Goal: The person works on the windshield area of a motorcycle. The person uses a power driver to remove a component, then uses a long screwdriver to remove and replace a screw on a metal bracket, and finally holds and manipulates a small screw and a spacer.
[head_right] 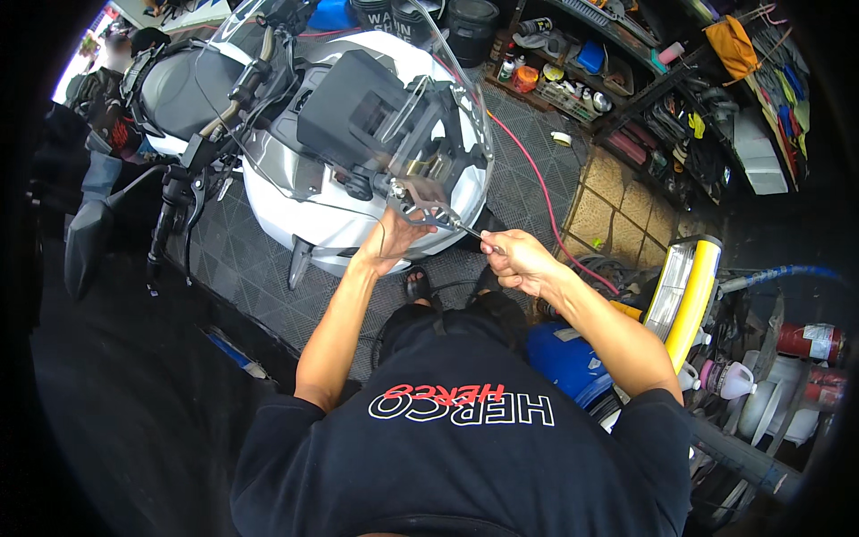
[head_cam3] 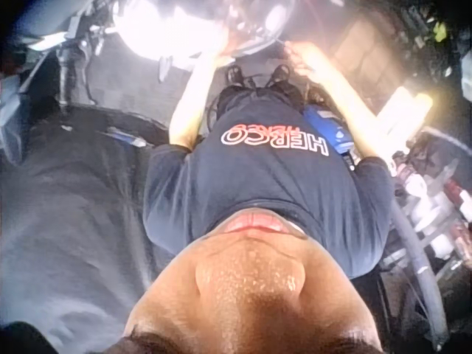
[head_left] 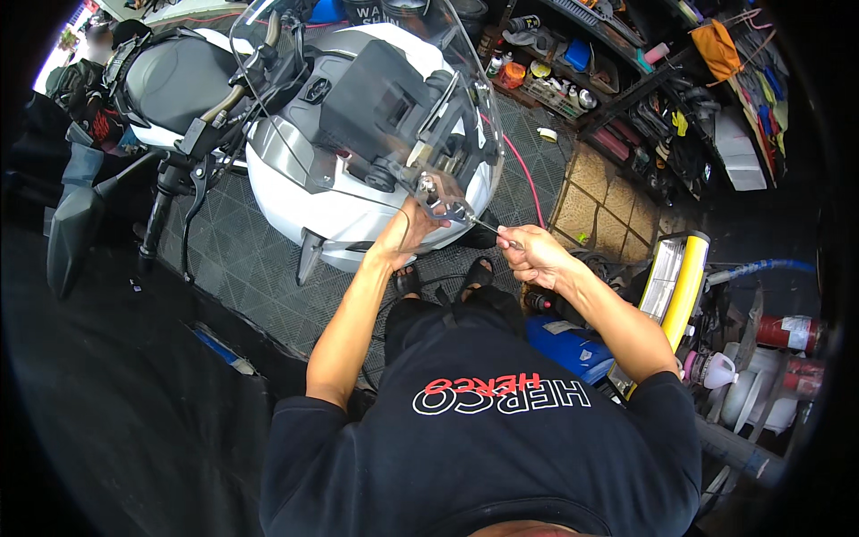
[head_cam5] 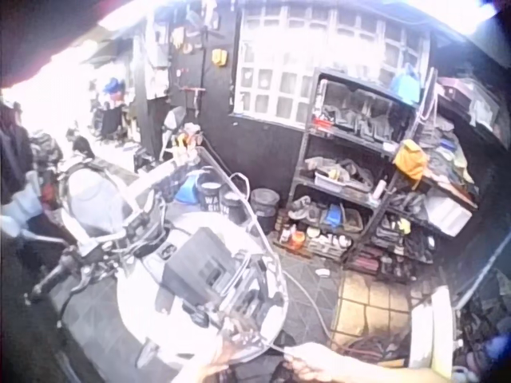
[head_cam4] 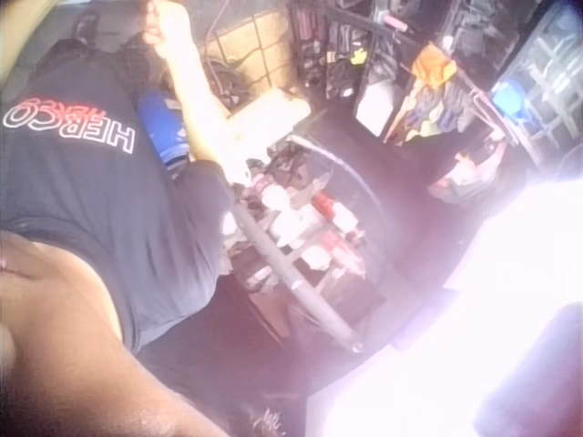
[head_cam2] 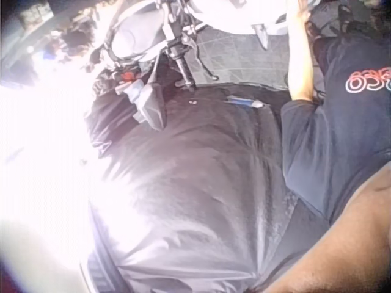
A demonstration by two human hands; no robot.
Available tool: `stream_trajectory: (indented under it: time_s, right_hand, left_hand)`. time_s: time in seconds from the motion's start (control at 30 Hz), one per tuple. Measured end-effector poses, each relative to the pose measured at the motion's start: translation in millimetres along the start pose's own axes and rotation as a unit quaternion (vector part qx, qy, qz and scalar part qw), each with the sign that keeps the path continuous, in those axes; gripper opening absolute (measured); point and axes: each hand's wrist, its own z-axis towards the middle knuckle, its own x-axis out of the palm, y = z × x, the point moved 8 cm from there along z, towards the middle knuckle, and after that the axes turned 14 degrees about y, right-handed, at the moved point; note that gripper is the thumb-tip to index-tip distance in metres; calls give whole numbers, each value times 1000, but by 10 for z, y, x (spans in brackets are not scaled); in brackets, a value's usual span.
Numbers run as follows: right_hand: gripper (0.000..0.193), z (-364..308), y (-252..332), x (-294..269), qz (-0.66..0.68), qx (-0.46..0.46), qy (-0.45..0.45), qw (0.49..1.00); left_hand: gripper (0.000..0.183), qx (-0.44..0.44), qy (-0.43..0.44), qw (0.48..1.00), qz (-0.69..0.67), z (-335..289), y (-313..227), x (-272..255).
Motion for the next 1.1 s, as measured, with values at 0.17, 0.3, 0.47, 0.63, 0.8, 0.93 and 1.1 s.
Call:
stream_trajectory:
  time_s: [0.17, 0.3, 0.47, 0.63, 0.8, 0.93, 1.1]
  right_hand:
    - [28, -159, 420, 245, -533, -192, -103, 818]
    - [21, -200, 418, 387, -780, -136, -168, 588]
    - [24, -247, 488, 338, -710, -202, -158, 655]
    - [30, -88, 375, 70, -506, -141, -139, 839]
    - [25, -176, 421, 302, -696, -176, -179, 673]
    - [21, -266, 412, 478, -788, -178, -200, 555]
    - [22, -375, 460, 437, -657, -261, -224, 671]
  left_hand:
    - [55, -3, 1, 1000, 16, -15, -22, 17]
    - [70, -18, -24, 999, 37, -7, -75, 62]
    - [73, -76, -50, 996, -18, -218, -137, 122]
    - [58, 99, -227, 967, 63, -1115, -374, 315]
    - [25, 165, -298, 928, 152, -1660, -200, 856]
    - [35, -4, -151, 988, 36, -787, 329, 976]
    - [28, 78, -142, 968, -192, 135, 701, 932]
